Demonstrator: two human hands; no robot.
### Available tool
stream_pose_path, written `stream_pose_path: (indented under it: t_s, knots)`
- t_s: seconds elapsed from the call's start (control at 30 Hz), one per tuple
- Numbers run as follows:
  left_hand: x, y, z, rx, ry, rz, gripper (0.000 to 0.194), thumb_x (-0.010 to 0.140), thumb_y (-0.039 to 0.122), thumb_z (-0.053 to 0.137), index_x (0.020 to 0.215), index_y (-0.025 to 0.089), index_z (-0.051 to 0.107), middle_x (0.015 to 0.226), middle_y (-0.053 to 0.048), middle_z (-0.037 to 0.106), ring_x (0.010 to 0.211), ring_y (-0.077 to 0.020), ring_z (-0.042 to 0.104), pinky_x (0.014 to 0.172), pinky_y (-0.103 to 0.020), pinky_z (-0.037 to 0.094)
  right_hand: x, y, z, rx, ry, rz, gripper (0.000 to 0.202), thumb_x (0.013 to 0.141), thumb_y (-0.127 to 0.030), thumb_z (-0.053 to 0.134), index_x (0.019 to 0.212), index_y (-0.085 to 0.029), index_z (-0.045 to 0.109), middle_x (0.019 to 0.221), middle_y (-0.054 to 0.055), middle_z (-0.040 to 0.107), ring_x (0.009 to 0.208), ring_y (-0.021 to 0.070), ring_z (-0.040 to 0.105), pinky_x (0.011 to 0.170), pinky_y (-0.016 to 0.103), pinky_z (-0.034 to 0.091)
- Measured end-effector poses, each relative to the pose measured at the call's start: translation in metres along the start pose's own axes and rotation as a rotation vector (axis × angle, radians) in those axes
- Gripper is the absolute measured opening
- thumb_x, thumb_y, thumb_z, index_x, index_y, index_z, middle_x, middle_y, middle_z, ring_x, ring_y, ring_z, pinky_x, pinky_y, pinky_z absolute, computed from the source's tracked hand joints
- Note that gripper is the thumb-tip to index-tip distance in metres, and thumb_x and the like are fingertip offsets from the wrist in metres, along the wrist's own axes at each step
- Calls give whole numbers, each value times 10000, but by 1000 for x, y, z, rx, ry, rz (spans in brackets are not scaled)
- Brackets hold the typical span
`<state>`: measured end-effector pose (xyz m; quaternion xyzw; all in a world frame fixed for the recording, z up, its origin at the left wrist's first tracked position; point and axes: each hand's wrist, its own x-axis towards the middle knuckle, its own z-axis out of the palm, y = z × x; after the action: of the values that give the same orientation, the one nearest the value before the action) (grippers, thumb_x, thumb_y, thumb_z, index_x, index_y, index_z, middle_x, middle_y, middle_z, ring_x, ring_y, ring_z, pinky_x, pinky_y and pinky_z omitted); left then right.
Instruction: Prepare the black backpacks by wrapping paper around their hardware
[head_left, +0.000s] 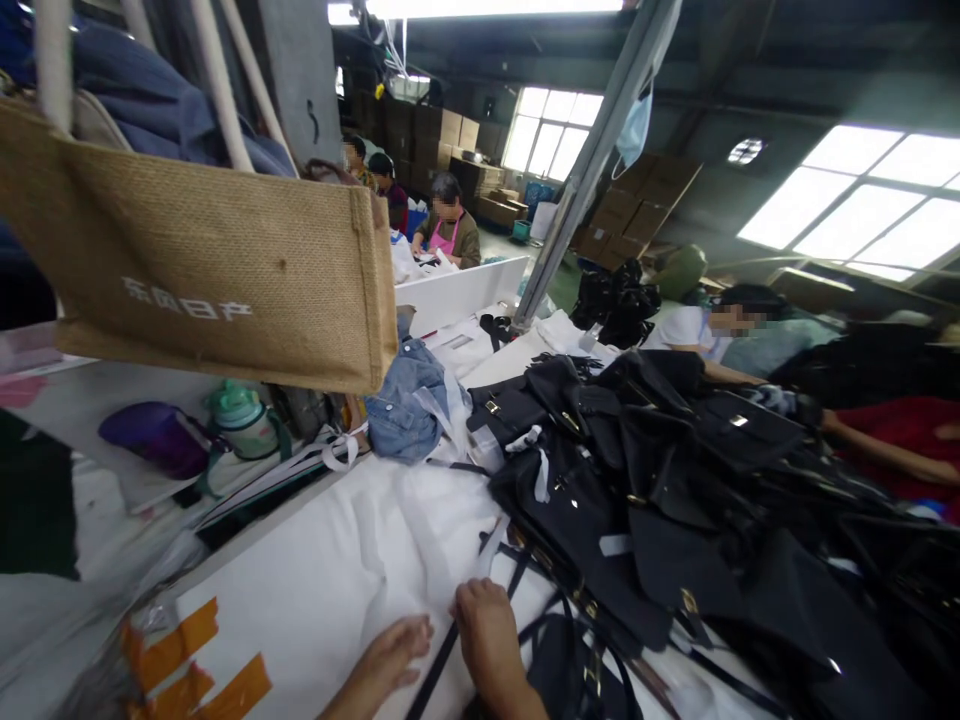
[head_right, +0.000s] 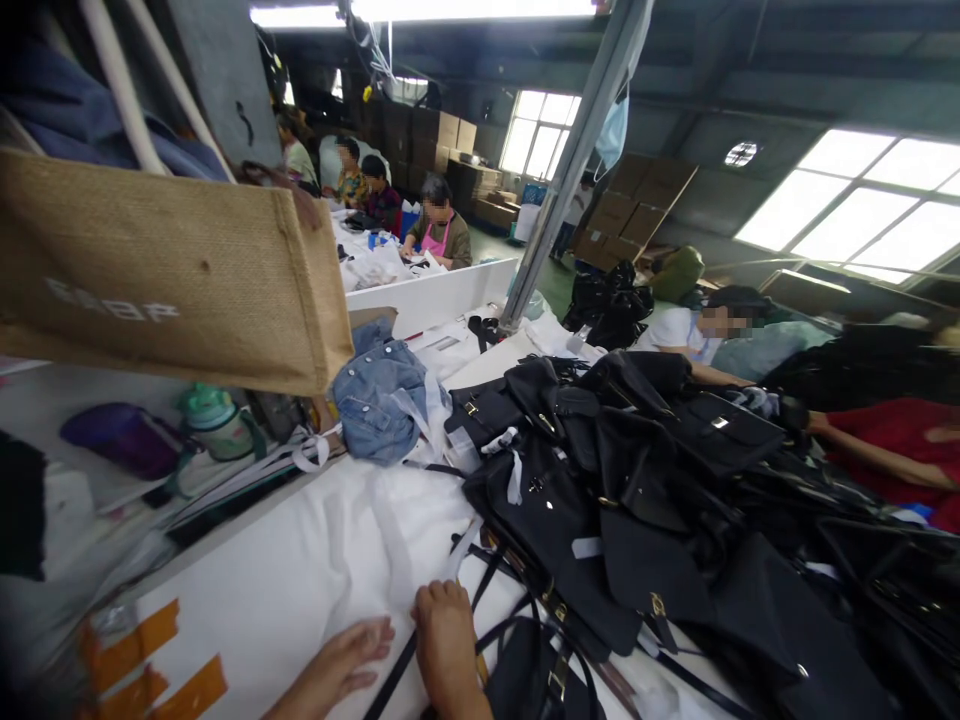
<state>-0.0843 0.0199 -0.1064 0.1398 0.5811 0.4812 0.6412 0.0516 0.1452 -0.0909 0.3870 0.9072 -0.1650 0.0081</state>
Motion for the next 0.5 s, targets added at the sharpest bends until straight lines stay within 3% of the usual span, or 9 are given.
stream_pose_path:
  t_s: [0.13,0.23,0.37,0.43,0.5]
  knots:
    - [10,21,15,-309,-83,-55,489,738,515,682,1031,128,623,1115,-162,676,1076,-261,627,940,-374,467,-32,-18,3,-4,-49,-93,174,884,-139,512,983,-223,628,995,39,647,944,229,549,847,343,366]
    - [4,28,21,-370,-12,-32,358,757,408,692,973,138,601,1024,-142,701,1021,-239,651,899,-336,479,-56,-31,10,20,-58,-54,145,865,-143,534,944,-217,631,974,42,652,927,231,559,829,344,386]
    - [-29,36,26,-260,-42,106,288,792,428,649,894,170,573,957,-98,695,957,-213,660,897,-324,474,-86,-43,10,194,-33,62,55,826,-168,582,845,-198,624,902,44,659,890,225,576,802,329,407]
    - [-47,42,28,-134,-52,182,302,801,473,617,844,181,556,846,-49,671,848,-193,655,838,-312,486,-98,-46,2,431,-31,127,63,811,-236,614,859,-195,623,908,46,661,884,214,586,795,310,420]
    - [-61,45,30,48,-64,280,323,813,508,584,810,188,540,719,-2,612,724,-166,610,739,-275,477,-107,-47,-12,786,-38,150,250,803,-389,630,971,-204,616,976,56,662,918,216,597,802,308,441]
